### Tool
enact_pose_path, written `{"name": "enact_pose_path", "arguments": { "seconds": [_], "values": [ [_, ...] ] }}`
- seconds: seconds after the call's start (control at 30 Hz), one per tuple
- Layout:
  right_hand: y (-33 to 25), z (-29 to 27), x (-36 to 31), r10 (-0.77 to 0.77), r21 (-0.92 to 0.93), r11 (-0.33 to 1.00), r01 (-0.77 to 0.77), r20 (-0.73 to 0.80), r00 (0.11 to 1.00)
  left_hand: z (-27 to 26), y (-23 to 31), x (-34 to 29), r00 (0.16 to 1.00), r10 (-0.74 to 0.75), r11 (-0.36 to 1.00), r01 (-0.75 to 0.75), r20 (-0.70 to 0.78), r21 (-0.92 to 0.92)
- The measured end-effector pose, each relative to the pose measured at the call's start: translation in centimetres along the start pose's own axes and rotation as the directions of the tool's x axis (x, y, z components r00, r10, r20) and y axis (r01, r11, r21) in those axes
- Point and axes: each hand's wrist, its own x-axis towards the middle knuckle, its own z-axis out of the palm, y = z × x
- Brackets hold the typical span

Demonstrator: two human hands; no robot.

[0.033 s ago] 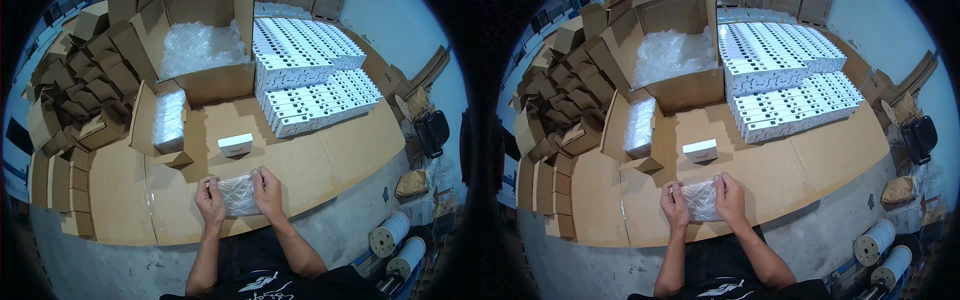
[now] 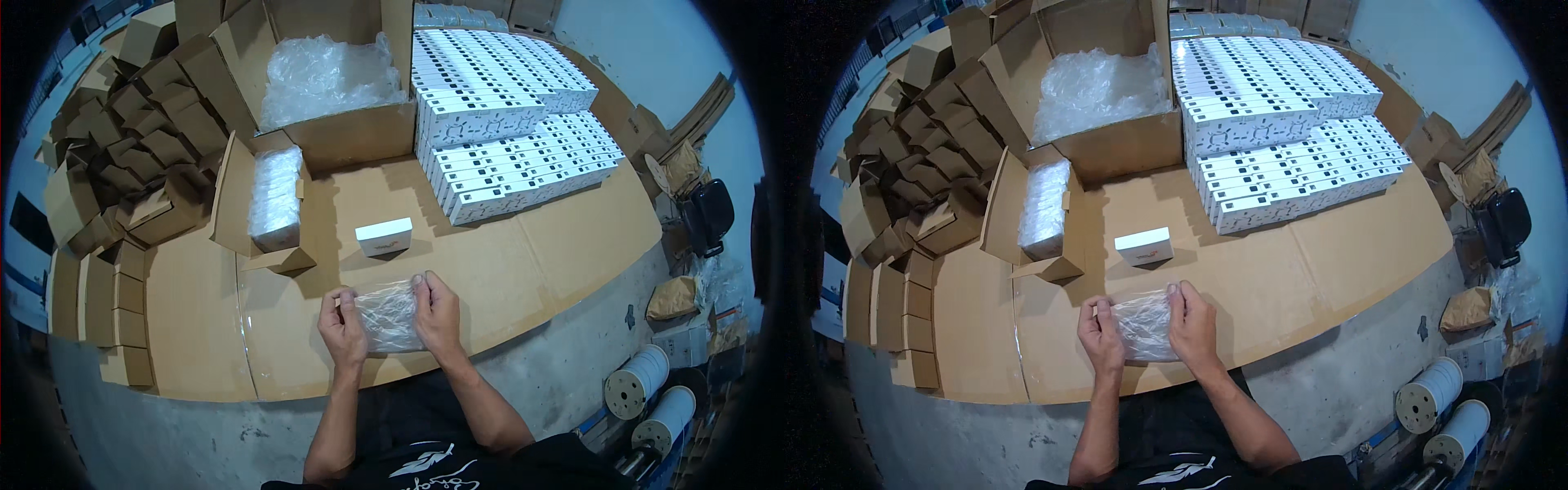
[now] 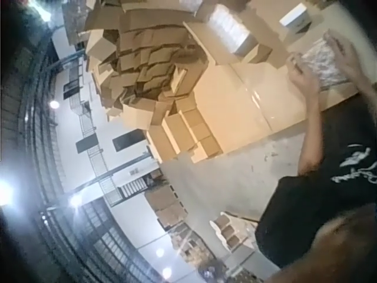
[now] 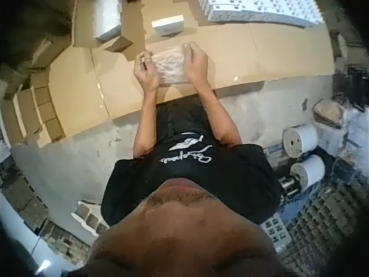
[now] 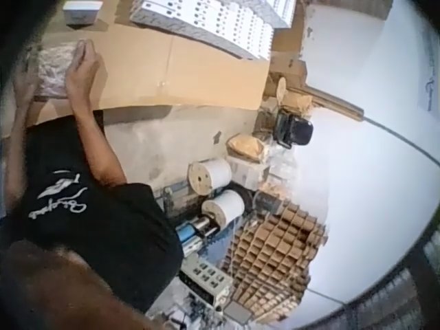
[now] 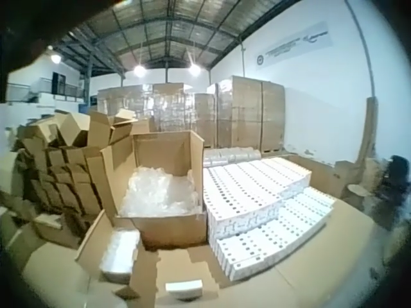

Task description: Package small white boxes into larger cardboard boxes.

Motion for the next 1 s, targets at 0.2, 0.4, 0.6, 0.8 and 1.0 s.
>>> {"name": "enact_pose_path", "arguments": {
  "seconds": [0.2, 0.4, 0.6, 0.8, 1.0],
  "values": [
    [0.1, -0.1, -0.5, 0.007, 0.036, 0.999, -0.004, -0.093, 0.996, -0.5, 1.2, 0.7, 0.952, -0.302, 0.861, 0.247, -0.055, -0.444],
    [0.5, 0.6, -0.2, -0.029, 0.098, 0.994, 0.039, -0.105, 0.994, 0.4, 1.2, -1.6, 0.986, -0.015, 1.000, 0.020, 0.166, -0.024],
    [0.2, -0.1, -0.1, 0.019, 0.069, 0.998, -0.011, -0.111, 0.994, -1.6, 0.4, -1.0, 0.975, -0.168, 0.985, 0.172, 0.145, -0.018],
    [1.3, -0.7, 0.9, 0.025, 0.173, 0.985, -0.013, -0.065, 0.998, -3.7, -0.3, 0.0, 0.978, -0.173, 0.956, 0.195, 0.119, -0.218],
    [0.9, -1.0, 0.3, 0.064, 0.338, 0.938, -0.079, 0.054, 0.996, -1.7, 1.1, -0.1, 0.906, -0.282, 0.926, 0.343, 0.315, -0.157]
  ]
}}
